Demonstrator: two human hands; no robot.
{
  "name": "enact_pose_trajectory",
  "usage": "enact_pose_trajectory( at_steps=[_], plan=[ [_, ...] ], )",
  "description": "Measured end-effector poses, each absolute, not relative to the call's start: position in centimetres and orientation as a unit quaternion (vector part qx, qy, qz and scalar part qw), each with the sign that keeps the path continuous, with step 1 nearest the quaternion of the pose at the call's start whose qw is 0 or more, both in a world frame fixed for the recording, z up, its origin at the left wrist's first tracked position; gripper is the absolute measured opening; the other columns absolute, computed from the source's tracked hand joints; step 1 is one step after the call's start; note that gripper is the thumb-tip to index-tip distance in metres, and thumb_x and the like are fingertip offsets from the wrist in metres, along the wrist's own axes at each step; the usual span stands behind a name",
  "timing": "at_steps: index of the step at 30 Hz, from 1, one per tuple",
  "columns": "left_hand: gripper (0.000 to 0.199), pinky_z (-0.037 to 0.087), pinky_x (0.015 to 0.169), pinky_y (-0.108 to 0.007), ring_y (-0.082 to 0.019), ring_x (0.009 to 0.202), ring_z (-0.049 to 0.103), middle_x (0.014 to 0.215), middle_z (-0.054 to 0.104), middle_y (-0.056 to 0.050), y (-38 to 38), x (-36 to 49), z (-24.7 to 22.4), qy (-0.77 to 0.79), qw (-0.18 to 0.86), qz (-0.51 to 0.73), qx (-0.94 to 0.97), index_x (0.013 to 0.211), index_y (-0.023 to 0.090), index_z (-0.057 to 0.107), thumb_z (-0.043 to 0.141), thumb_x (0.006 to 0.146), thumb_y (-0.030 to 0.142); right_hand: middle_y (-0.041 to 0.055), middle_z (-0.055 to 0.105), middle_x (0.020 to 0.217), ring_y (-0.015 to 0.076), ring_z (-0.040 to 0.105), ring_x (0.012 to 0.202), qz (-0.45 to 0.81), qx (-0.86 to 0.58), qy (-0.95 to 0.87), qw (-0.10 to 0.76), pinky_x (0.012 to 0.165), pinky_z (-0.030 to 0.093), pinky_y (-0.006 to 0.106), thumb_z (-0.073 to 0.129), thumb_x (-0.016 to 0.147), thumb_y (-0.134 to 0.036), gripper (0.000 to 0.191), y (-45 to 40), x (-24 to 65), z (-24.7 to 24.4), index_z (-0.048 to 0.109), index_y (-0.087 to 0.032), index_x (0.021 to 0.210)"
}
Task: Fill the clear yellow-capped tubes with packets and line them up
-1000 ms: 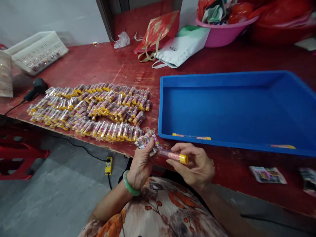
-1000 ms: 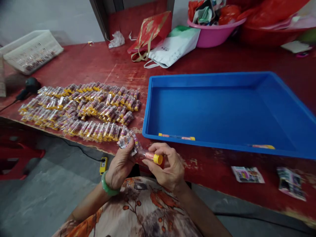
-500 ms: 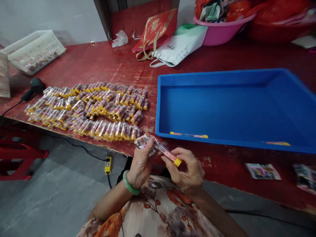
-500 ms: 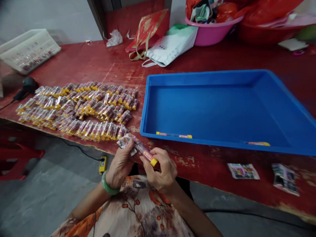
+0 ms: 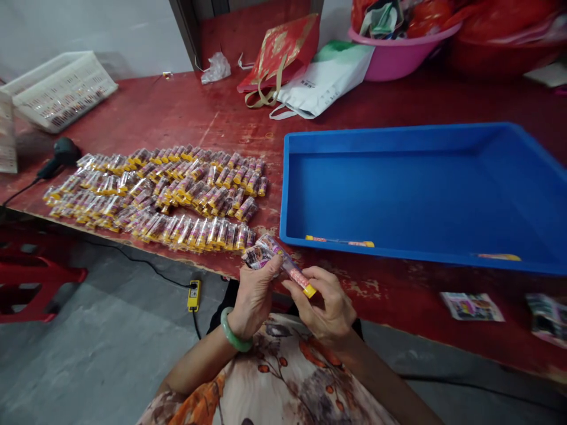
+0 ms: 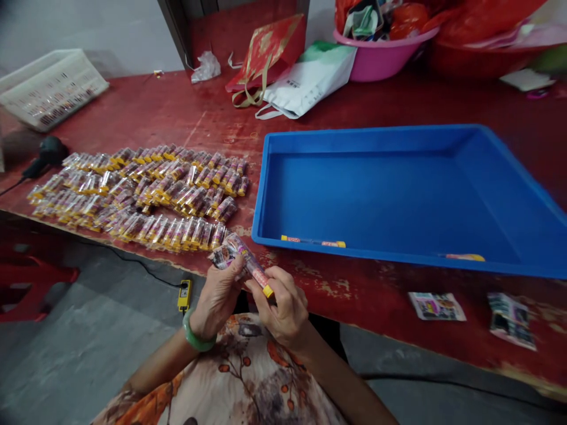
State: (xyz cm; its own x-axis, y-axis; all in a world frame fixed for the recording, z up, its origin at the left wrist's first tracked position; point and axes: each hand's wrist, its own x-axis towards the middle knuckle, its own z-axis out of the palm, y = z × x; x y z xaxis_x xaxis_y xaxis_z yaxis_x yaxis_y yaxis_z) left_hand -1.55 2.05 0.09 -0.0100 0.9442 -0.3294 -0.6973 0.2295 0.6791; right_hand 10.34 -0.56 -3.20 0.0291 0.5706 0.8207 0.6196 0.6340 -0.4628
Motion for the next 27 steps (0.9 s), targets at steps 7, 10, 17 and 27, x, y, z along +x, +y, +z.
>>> enact_pose_trajectory(
  at_steps=[7,10,17,27],
  plan=[
    [0.034,0.049,0.071,-0.027,-0.014,0.072,0.061,0.085,0.068,-0.003,1.7,-2.3,-0.5,0.365,0.733,0.546,0.176,0.087,0.014,0.067,0.086,0.062,0.028,0.0091,0.057,0.108,0.0196,0.058,0.097,0.195,-0.398,-0.720,0.535,0.082,0.051,0.035,0.063,0.085,-0.012,0.029,-0.7,11.8,-2.3,0.054,-0.020,0.111],
    [0.037,0.049,0.068,-0.026,-0.014,0.071,0.061,0.082,0.068,-0.003,1.2,-2.2,-0.3,0.354,0.765,0.508,0.178,0.087,0.013,0.069,0.088,0.058,0.028,0.0041,0.054,0.100,0.0132,0.052,0.074,0.186,-0.419,-0.688,0.563,0.069,0.047,0.030,0.075,0.077,-0.019,0.034,-0.1,11.9,-1.9,0.053,-0.021,0.103],
    [0.051,0.048,0.069,-0.025,-0.014,0.072,0.061,0.082,0.069,-0.005,0.3,-2.3,0.4,0.351,0.778,0.479,0.205,0.089,0.011,0.069,0.093,0.048,0.030,0.0015,0.050,0.098,0.0112,0.043,0.069,0.309,-0.453,-0.618,0.563,0.061,0.039,0.027,0.080,0.068,-0.023,0.036,-0.1,11.5,-0.8,0.051,-0.022,0.089],
    [0.037,0.045,0.065,-0.024,-0.011,0.065,0.056,0.075,0.064,-0.002,0.2,-2.8,-0.4,0.365,0.788,0.435,0.238,0.083,0.013,0.068,0.089,0.056,0.026,0.0005,0.049,0.094,0.0109,0.043,0.068,0.323,-0.469,-0.619,0.541,0.059,0.037,0.026,0.078,0.070,-0.022,0.033,-0.6,11.5,-0.7,0.049,-0.021,0.084]
  ],
)
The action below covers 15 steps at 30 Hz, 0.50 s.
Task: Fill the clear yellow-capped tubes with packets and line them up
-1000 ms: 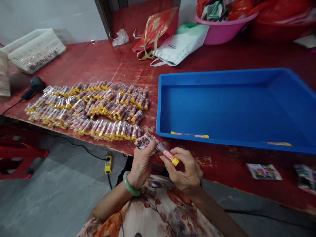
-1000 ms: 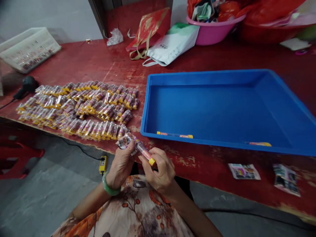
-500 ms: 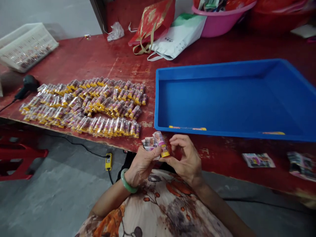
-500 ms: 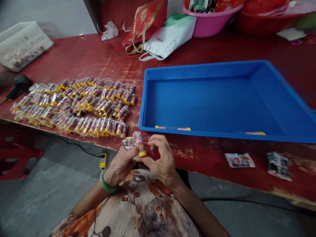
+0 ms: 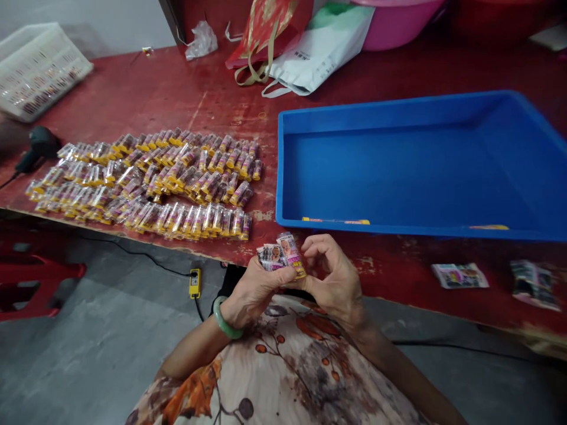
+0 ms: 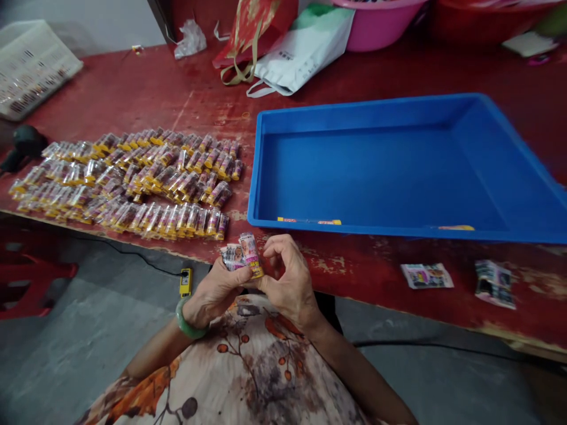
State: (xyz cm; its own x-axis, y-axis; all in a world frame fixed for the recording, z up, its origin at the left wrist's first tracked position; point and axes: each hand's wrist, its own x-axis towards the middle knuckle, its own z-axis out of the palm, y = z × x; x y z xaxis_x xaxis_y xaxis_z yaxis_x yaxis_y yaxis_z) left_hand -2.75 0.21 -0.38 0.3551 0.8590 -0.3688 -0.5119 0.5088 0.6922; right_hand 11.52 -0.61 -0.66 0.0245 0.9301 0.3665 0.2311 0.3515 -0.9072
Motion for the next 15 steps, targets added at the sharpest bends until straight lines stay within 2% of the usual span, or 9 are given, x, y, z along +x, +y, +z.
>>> enact_pose_trajectory(
  at_steps=[8,15],
  plan=[
    [0.033,0.045,0.064,-0.023,-0.010,0.064,0.055,0.073,0.062,0.000,0.38,-2.87,-0.58,0.370,0.786,0.432,0.242,0.082,0.013,0.067,0.087,0.059,0.025,-0.0005,0.050,0.090,0.0102,0.041,0.065,0.302,-0.477,-0.633,0.530,0.056,0.035,0.025,0.078,0.070,-0.021,0.031,-0.33,11.67,-0.76,0.050,-0.021,0.082],
    [0.035,0.048,0.067,-0.025,-0.012,0.067,0.058,0.077,0.065,-0.002,0.25,-3.09,0.17,0.370,0.789,0.429,0.236,0.083,0.012,0.068,0.088,0.056,0.025,0.0005,0.052,0.086,0.0124,0.046,0.068,0.298,-0.471,-0.647,0.520,0.059,0.037,0.026,0.077,0.072,-0.025,0.028,-0.25,11.41,-0.95,0.050,-0.020,0.079]
  ],
)
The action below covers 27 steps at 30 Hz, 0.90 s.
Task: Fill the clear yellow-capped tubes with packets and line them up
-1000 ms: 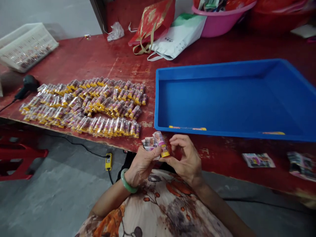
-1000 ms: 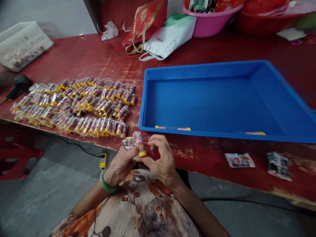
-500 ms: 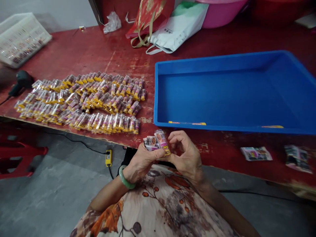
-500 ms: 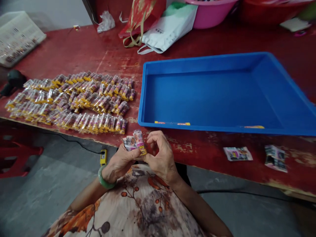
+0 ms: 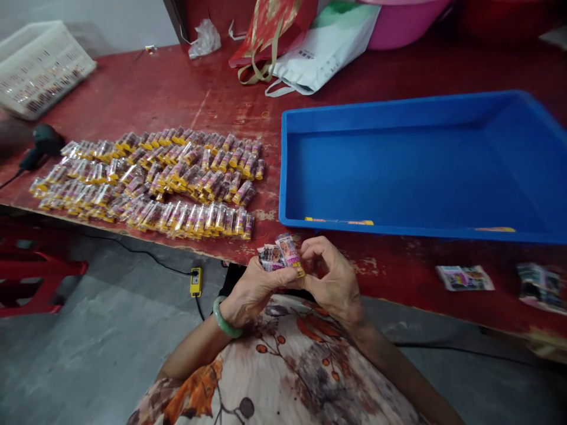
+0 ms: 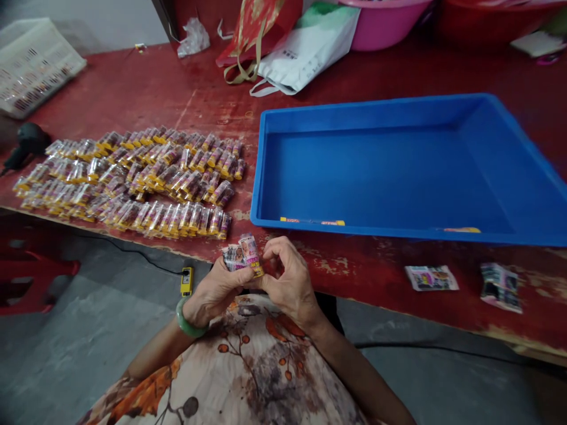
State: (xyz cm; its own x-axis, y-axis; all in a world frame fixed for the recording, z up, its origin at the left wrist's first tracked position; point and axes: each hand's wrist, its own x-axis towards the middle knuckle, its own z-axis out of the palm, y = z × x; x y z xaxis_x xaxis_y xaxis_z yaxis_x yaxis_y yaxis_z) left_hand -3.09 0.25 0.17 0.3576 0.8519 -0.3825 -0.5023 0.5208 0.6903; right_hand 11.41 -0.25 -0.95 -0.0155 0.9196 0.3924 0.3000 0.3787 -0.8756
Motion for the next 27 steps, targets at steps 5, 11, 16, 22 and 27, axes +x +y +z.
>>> enact_pose_trajectory(
  at_steps=[5,11,16,22,27],
  plan=[
    [0.036,0.047,0.068,-0.025,-0.012,0.069,0.057,0.079,0.063,-0.002,0.2,-3.6,0.0,0.355,0.789,0.429,0.261,0.087,0.012,0.067,0.087,0.058,0.022,0.0009,0.053,0.082,0.0143,0.050,0.071,0.318,-0.479,-0.651,0.496,0.059,0.040,0.026,0.075,0.074,-0.032,0.027,-0.3,11.3,-1.4,0.051,-0.021,0.076],
    [0.036,0.047,0.070,-0.026,-0.012,0.069,0.057,0.080,0.065,-0.002,0.5,-4.2,-0.5,0.348,0.783,0.423,0.294,0.089,0.013,0.068,0.086,0.059,0.023,0.0024,0.058,0.086,0.0154,0.054,0.072,0.281,-0.489,-0.680,0.469,0.062,0.045,0.027,0.078,0.070,-0.037,0.031,0.1,11.6,-1.5,0.056,-0.020,0.084],
    [0.042,0.047,0.068,-0.027,-0.014,0.068,0.058,0.080,0.067,-0.004,0.8,-5.0,-0.5,0.342,0.764,0.438,0.327,0.089,0.012,0.070,0.088,0.053,0.025,0.0057,0.062,0.098,0.0133,0.052,0.065,0.353,-0.485,-0.681,0.421,0.057,0.048,0.027,0.082,0.064,-0.042,0.056,1.0,12.7,0.0,0.060,-0.021,0.112],
    [0.043,0.048,0.064,-0.026,-0.012,0.063,0.055,0.072,0.064,-0.002,0.8,-7.0,-0.3,0.332,0.766,0.429,0.344,0.082,0.012,0.070,0.090,0.048,0.029,0.0040,0.067,0.083,0.0152,0.060,0.065,0.371,-0.466,-0.707,0.381,0.061,0.052,0.027,0.068,0.078,-0.039,0.030,4.2,10.4,2.3,0.069,-0.021,0.102],
    [0.040,0.051,0.061,-0.024,-0.012,0.059,0.058,0.069,0.066,-0.003,1.2,-9.6,-0.8,0.335,0.751,0.478,0.309,0.078,0.010,0.070,0.090,0.049,0.028,0.0029,0.067,0.069,0.0157,0.059,0.059,0.444,-0.455,-0.703,0.320,0.052,0.048,0.025,0.075,0.069,-0.038,0.023,6.5,6.1,4.3,0.072,-0.019,0.082]
  ],
)
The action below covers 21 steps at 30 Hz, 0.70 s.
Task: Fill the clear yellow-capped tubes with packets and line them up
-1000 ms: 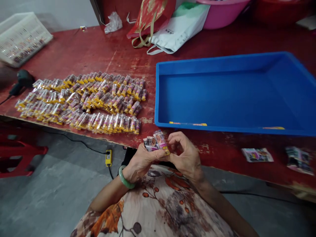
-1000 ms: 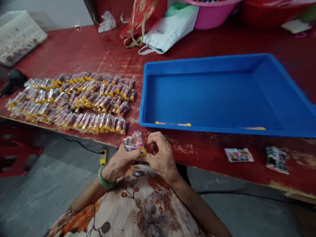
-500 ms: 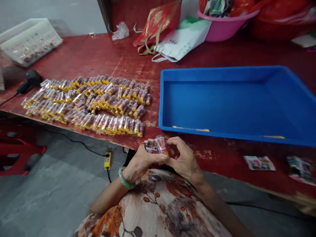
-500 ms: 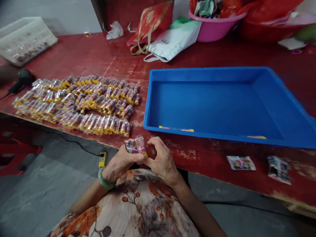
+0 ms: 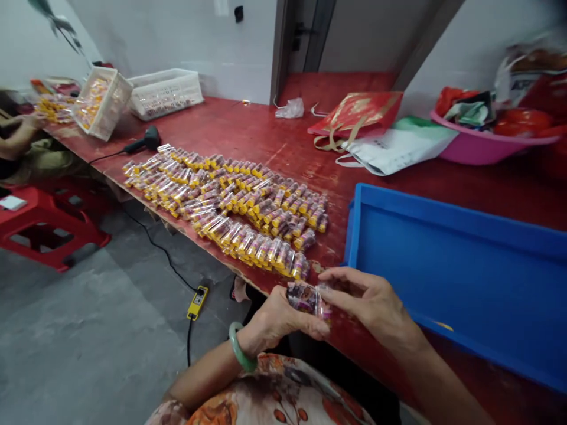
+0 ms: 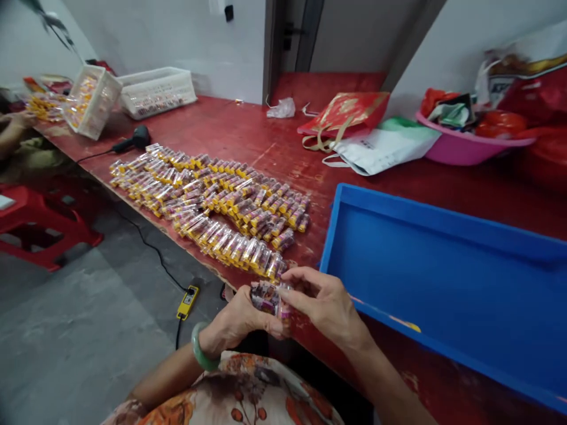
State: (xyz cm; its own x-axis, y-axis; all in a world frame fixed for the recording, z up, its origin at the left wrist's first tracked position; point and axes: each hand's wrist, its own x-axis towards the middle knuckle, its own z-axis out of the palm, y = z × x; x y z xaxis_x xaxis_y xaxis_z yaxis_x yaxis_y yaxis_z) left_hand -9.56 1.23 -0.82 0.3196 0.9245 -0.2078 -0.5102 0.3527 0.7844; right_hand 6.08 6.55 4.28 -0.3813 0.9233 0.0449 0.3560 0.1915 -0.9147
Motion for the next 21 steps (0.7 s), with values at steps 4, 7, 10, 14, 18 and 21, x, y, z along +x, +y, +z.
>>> enact_pose_trajectory(
  at_steps=[4,7,10,14,18,21],
  plan=[
    [0.045,0.055,0.060,-0.028,-0.017,0.059,0.066,0.073,0.070,-0.010,1.7,-12.3,-0.9,0.358,0.727,0.546,0.214,0.083,0.008,0.070,0.084,0.059,0.043,0.0009,0.063,0.062,0.0091,0.047,0.046,0.512,-0.469,-0.631,0.345,0.039,0.034,0.021,0.079,0.063,-0.033,0.025,10.5,2.1,5.6,0.072,-0.018,0.081],
    [0.047,0.056,0.058,-0.026,-0.017,0.059,0.067,0.074,0.070,-0.011,1.5,-14.4,-1.0,0.371,0.696,0.599,0.140,0.086,0.007,0.067,0.079,0.067,0.049,-0.0025,0.054,0.051,0.0056,0.038,0.040,0.574,-0.463,-0.542,0.403,0.035,0.026,0.019,0.080,0.056,-0.026,0.022,15.4,-1.6,6.1,0.067,-0.015,0.070],
    [0.041,0.054,0.051,-0.024,-0.017,0.057,0.066,0.071,0.069,-0.010,0.7,-15.7,-1.5,0.368,0.687,0.617,0.108,0.085,0.008,0.064,0.074,0.074,0.046,-0.0047,0.049,0.047,0.0037,0.036,0.039,0.599,-0.454,-0.494,0.438,0.033,0.022,0.017,0.078,0.053,-0.017,0.022,20.6,-5.8,6.2,0.056,-0.014,0.058],
    [0.035,0.041,0.037,-0.017,-0.015,0.051,0.063,0.065,0.066,-0.008,-0.4,-16.5,-2.9,0.349,0.687,0.629,0.105,0.083,0.009,0.064,0.067,0.080,0.043,-0.0044,0.049,0.046,0.0027,0.036,0.038,0.623,-0.453,-0.480,0.419,0.032,0.020,0.014,0.071,0.057,-0.008,0.023,25.4,-11.2,6.1,0.049,-0.015,0.057],
    [0.034,0.037,0.037,-0.016,-0.012,0.047,0.060,0.064,0.066,-0.007,-0.5,-18.2,-3.3,0.361,0.647,0.665,0.096,0.082,0.010,0.063,0.066,0.081,0.044,-0.0057,0.047,0.044,0.0020,0.033,0.035,0.668,-0.445,-0.471,0.365,0.030,0.017,0.013,0.067,0.062,-0.005,0.025,27.0,-14.9,6.2,0.045,-0.016,0.058],
    [0.034,0.040,0.041,-0.016,-0.012,0.052,0.062,0.066,0.066,-0.006,-0.2,-20.4,-2.7,0.386,0.579,0.711,0.103,0.082,0.010,0.064,0.072,0.076,0.043,-0.0053,0.048,0.045,0.0013,0.032,0.035,0.695,-0.428,-0.469,0.337,0.030,0.017,0.011,0.063,0.064,-0.004,0.023,27.1,-15.8,6.5,0.044,-0.016,0.059]
  ],
)
